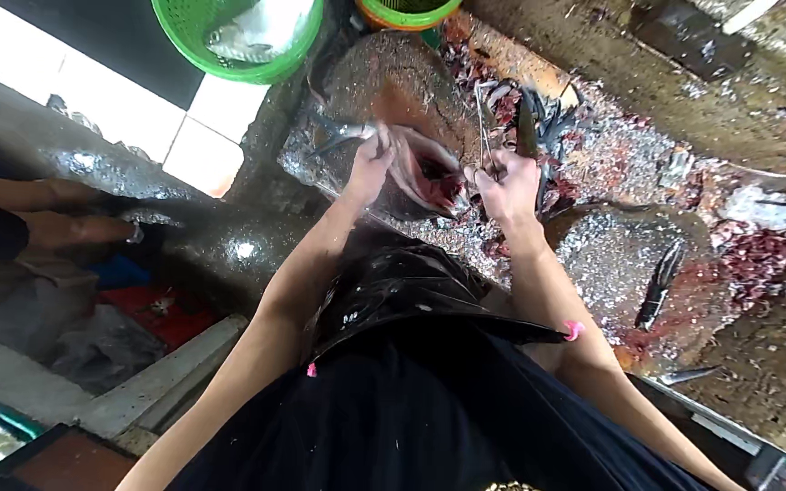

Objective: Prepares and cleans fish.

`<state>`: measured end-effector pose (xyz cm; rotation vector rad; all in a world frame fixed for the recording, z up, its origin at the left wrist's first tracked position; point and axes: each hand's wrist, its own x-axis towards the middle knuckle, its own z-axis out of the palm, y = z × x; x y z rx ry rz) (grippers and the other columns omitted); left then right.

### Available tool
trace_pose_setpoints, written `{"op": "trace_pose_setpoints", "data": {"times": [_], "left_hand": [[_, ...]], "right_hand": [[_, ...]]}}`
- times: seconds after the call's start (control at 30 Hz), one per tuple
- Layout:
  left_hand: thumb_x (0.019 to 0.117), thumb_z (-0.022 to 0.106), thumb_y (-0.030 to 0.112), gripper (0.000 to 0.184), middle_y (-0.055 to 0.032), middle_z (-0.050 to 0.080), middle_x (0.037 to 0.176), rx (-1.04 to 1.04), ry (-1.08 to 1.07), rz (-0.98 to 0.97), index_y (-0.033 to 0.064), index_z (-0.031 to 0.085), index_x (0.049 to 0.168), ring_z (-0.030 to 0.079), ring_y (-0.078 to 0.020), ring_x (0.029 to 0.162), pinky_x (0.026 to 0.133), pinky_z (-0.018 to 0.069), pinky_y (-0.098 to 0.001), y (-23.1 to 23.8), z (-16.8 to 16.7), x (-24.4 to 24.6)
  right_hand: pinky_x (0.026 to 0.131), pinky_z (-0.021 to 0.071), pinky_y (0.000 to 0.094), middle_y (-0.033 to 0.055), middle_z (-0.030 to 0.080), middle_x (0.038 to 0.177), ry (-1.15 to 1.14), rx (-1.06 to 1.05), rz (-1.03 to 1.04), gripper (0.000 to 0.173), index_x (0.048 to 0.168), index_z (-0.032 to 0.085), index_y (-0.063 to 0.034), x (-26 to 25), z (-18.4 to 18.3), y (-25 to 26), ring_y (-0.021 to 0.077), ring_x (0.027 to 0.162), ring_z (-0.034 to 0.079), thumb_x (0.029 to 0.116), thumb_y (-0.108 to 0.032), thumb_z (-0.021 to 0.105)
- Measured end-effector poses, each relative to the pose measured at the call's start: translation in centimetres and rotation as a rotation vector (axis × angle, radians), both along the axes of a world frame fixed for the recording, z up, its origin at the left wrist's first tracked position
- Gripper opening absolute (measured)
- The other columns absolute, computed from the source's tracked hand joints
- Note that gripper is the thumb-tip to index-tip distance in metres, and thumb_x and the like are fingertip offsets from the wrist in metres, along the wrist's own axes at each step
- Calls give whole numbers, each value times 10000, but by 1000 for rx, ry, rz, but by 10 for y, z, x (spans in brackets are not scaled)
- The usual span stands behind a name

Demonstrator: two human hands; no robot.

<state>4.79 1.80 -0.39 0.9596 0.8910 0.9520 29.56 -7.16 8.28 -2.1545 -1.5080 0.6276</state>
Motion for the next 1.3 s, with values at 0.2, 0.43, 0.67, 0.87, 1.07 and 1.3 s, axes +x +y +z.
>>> {"op": "trace_pose_setpoints", "data": {"times": [0.2, 0.43, 0.67, 0.87, 1.07, 1.3], "left_hand": [[983, 561, -13, 438, -174, 638, 1318, -67, 73, 17, -36, 515, 1417, 650, -236, 1178, 1017, 556, -445, 14, -9, -38], [1010, 493, 49, 251, -127, 685, 1075, -341, -66, 100, 34, 562, 1252, 690, -252, 952, 837, 598, -459, -25, -5, -49], [1002, 537, 39, 241, -134, 686, 1062, -316, -136, 117, 29, 559, 1241, 699, -257, 935, 827, 609, -457, -28, -13, -51], [1021, 607, 143, 271, -159, 708, 1084, -299, 14, 121, -18, 617, 1239, 717, -276, 951, 814, 623, -484, -20, -15, -60], [999, 644, 139, 214, -154, 731, 987, -266, 147, 95, -30, 667, 1129, 732, -268, 845, 745, 636, -464, -11, -14, -59], [984, 668, 151, 246, -165, 738, 994, -263, 137, 44, -37, 677, 1142, 740, -278, 855, 752, 642, -470, -9, -13, -53]], "right_hand": [[606, 558, 480, 56, 729, 876, 268, -35, 132, 314, 1156, 733, -116, -32, -12, -53, 201, 679, 668, 884, -274, 726], [535, 513, 251, 46, 688, 791, 1206, -246, 77, 254, 1001, 742, 3, -91, -14, -54, 92, 572, 571, 1016, -169, 556], [522, 484, 218, 40, 695, 808, 1339, -293, -55, 253, 1024, 725, 5, -104, -33, -44, 69, 575, 563, 1031, -162, 536], [933, 533, 581, 118, 760, 1079, 131, -230, 418, 361, 1183, 762, -111, -106, -35, -35, 290, 1015, 716, 863, -273, 727], [906, 523, 633, 178, 719, 1141, -139, -333, 479, 378, 1171, 726, -54, -120, -23, -25, 390, 1072, 684, 859, -262, 677], [865, 536, 608, 174, 722, 1094, -130, -296, 465, 362, 1117, 733, -59, -126, -25, -18, 379, 1051, 688, 845, -289, 667]]}}
